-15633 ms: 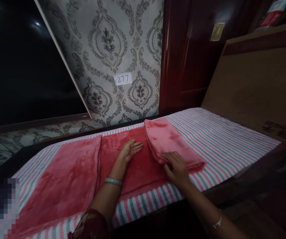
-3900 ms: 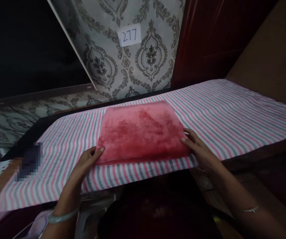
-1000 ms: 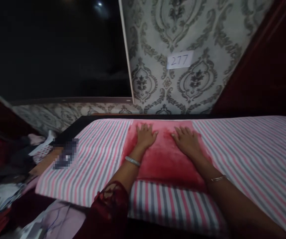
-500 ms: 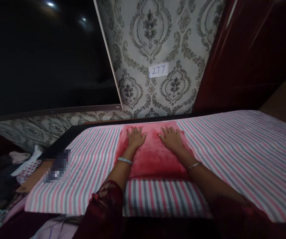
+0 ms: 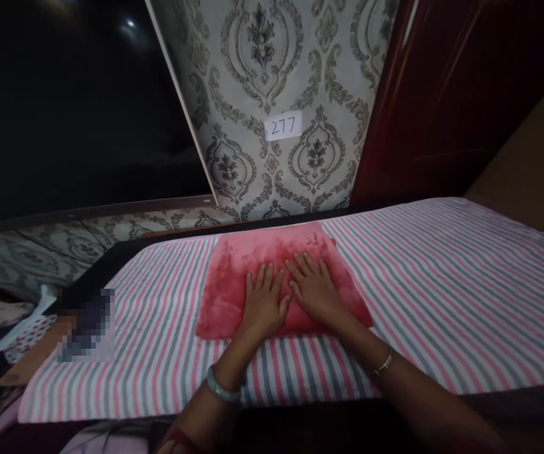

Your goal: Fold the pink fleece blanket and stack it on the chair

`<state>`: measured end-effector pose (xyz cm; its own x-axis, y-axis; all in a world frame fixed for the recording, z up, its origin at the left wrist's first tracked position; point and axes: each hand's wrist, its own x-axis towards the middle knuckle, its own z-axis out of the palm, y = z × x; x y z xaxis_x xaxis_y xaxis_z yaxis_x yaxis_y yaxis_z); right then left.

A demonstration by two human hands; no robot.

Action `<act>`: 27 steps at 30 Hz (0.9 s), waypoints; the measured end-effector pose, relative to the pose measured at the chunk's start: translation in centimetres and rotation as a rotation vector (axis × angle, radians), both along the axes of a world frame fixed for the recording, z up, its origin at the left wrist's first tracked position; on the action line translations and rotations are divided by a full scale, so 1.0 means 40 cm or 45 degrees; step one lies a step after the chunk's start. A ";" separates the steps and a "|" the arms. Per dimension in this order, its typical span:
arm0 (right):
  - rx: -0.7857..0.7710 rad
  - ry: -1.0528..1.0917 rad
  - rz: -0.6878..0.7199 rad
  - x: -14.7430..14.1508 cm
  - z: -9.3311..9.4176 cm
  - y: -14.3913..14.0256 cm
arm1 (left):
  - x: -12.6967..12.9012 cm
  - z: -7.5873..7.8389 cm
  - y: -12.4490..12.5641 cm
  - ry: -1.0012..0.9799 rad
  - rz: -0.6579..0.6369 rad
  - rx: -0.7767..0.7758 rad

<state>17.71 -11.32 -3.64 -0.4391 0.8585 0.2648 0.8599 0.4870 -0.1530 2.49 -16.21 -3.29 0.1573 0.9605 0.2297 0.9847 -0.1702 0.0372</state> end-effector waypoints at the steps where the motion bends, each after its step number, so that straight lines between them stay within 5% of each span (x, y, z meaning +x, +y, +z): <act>1: 0.013 -0.002 -0.004 -0.001 -0.006 0.002 | -0.001 -0.008 0.003 0.002 -0.007 0.011; 14: 0.033 -0.005 -0.033 -0.016 -0.031 0.007 | -0.006 -0.026 0.012 -0.023 -0.031 -0.009; 19: -0.029 0.007 0.004 -0.002 0.005 0.006 | -0.014 0.006 0.015 -0.036 -0.046 -0.070; 24: -0.042 -0.007 -0.104 0.078 0.049 0.007 | -0.103 0.076 -0.004 0.023 0.083 -0.051; 27: -0.061 -0.005 -0.207 0.126 0.022 0.004 | -0.189 0.070 -0.017 0.056 0.317 0.036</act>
<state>22.75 -11.14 -2.77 -0.2942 0.9300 0.2205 0.9274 0.3335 -0.1694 -5.05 -16.91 -0.47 -0.0724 0.9641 0.2555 0.9970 0.0771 -0.0082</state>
